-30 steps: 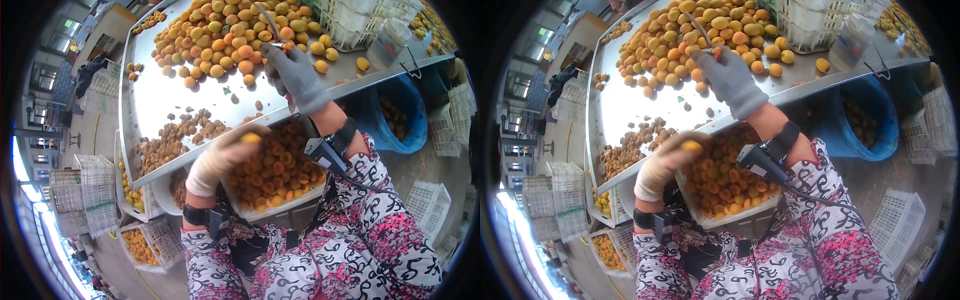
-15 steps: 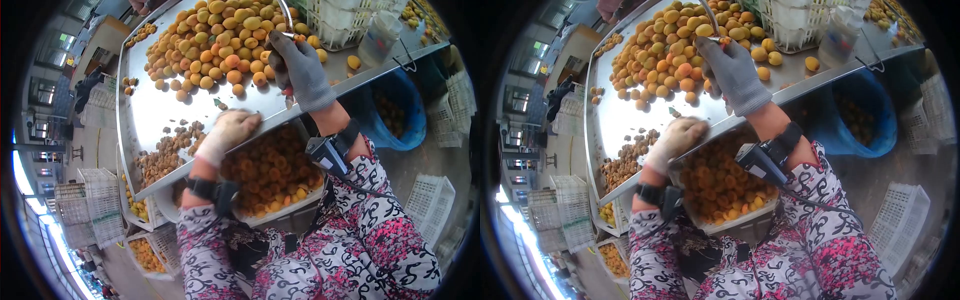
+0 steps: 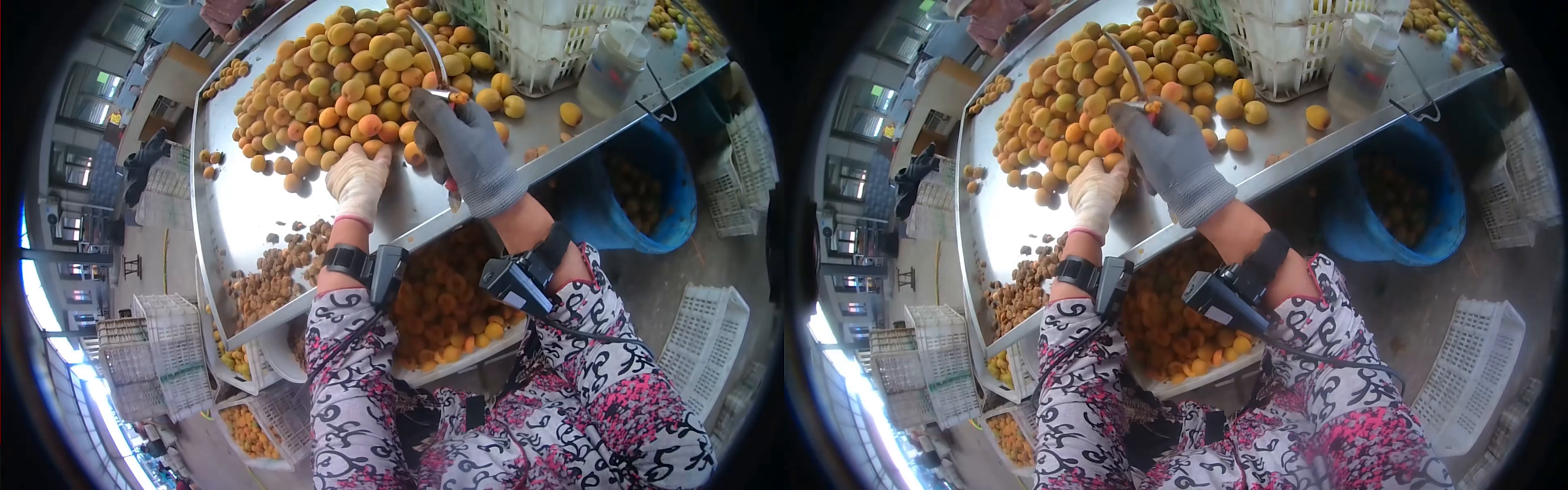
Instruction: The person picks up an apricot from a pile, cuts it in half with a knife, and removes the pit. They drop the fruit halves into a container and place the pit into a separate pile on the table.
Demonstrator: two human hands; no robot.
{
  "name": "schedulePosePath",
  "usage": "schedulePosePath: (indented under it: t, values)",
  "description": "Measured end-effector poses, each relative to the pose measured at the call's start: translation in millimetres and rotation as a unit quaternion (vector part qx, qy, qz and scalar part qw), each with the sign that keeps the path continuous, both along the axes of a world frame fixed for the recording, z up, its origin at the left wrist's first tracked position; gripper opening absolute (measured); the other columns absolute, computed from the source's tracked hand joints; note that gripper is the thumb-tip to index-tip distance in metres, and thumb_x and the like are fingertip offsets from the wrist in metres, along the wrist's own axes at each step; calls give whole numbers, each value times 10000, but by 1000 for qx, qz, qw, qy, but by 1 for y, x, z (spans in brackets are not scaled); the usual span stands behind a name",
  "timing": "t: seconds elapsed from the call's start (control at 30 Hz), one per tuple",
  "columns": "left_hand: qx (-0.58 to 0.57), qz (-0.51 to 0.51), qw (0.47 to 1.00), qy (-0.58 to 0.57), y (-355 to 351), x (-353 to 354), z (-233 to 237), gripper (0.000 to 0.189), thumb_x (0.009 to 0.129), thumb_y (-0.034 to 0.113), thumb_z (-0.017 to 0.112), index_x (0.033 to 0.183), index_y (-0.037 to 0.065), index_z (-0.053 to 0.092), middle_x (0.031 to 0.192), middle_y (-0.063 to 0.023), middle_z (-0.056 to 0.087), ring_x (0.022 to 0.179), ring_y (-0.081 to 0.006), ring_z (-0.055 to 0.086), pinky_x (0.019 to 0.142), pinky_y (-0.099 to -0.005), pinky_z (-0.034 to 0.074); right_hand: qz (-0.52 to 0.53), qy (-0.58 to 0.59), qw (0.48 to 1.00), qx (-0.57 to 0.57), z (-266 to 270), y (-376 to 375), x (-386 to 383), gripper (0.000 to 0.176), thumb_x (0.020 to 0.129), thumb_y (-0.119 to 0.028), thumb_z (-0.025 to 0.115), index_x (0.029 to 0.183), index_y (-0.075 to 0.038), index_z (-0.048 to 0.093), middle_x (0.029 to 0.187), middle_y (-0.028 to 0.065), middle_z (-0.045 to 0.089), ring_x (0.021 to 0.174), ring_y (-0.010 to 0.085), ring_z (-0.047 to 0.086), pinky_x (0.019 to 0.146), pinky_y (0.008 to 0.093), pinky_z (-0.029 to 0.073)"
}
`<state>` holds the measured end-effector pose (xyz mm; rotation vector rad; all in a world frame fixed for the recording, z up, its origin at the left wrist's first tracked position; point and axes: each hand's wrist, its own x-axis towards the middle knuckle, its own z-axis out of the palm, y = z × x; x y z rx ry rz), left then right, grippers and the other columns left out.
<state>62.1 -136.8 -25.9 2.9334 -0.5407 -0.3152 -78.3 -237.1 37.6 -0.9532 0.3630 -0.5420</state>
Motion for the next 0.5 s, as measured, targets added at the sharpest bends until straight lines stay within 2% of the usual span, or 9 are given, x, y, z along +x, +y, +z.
schedulePosePath:
  t: [0.1, 0.13, 0.17, 0.2, 0.23, 0.3, 0.4, 0.43, 0.5]
  values:
    - [-48, 21, 999, 6, 16, -2, 2, 544, 824, 486, 606, 1147, 50, 557, 1060, -154, 653, 988, -290, 620, 854, -358, 468, 7, -1, 1000, -29, -1, 3, 2, 272, 853, -286, 666, 858, -21, 606, 619, -9, 544, 520, 46, 490, 455, 209, 385]
    - [-268, 15, 960, 79, 28, -8, 1, 498, 832, 363, 633, 1211, 58, 523, 1075, -117, 639, 947, -240, 615, 826, -320, 470, 10, -6, 1000, -27, 0, 4, 2, 272, 853, -286, 666, 858, -21, 606, 619, -9, 544, 520, 46, 490, 455, 209, 385]
    - [-473, 8, 869, 147, 41, -15, 0, 499, 840, 239, 659, 1276, 66, 489, 1090, -81, 625, 907, -191, 609, 798, -282, 472, 56, 38, 998, -19, 1, 5, 1, 289, 850, -304, 666, 861, -20, 615, 626, -6, 552, 544, 49, 506, 478, 210, 397]
    - [-519, 41, 824, 224, 48, -31, 23, 582, 833, 54, 635, 1368, 84, 408, 1102, -33, 577, 893, -124, 554, 794, -238, 459, 102, 83, 991, -12, 2, 8, 1, 307, 846, -323, 667, 864, -19, 624, 633, -2, 560, 567, 51, 521, 502, 212, 409]
    - [-592, -6, 767, 247, 61, -36, 23, 563, 837, 47, 616, 1362, 90, 415, 1099, -42, 562, 894, -125, 541, 813, -255, 465, 106, 80, 991, -12, -2, 14, 3, 307, 846, -323, 667, 864, -19, 624, 633, -2, 560, 567, 51, 521, 502, 212, 409]
    - [-650, -99, 717, 232, 78, -49, 26, 572, 826, -3, 595, 1361, 71, 409, 1164, -68, 545, 982, -141, 539, 872, -279, 460, 135, 145, 973, -121, -11, 31, 9, 345, 840, -372, 661, 871, -29, 646, 626, -3, 562, 581, 62, 536, 522, 227, 429]
    - [-558, -143, 815, 68, 95, -68, 37, 608, 808, -45, 565, 1378, 33, 369, 1239, -105, 521, 1140, -194, 502, 987, -312, 400, 195, 115, 962, -151, -15, 51, 6, 368, 828, -405, 665, 885, -42, 662, 636, -3, 573, 548, 62, 516, 500, 224, 416]
    - [-551, -125, 823, 63, 98, -73, 37, 598, 813, -40, 563, 1376, 30, 374, 1234, -103, 522, 1131, -192, 502, 986, -319, 399, 232, 100, 954, -162, -19, 56, 7, 369, 822, -406, 672, 897, -44, 665, 644, -6, 574, 542, 53, 506, 492, 215, 406]
    - [-640, -87, 751, 139, 105, -92, 50, 572, 837, 0, 559, 1380, 37, 383, 1236, -85, 522, 1137, -179, 492, 999, -312, 381, 251, 63, 957, -131, -24, 64, 10, 347, 827, -378, 675, 905, -39, 666, 670, -22, 571, 531, 33, 482, 471, 190, 375]
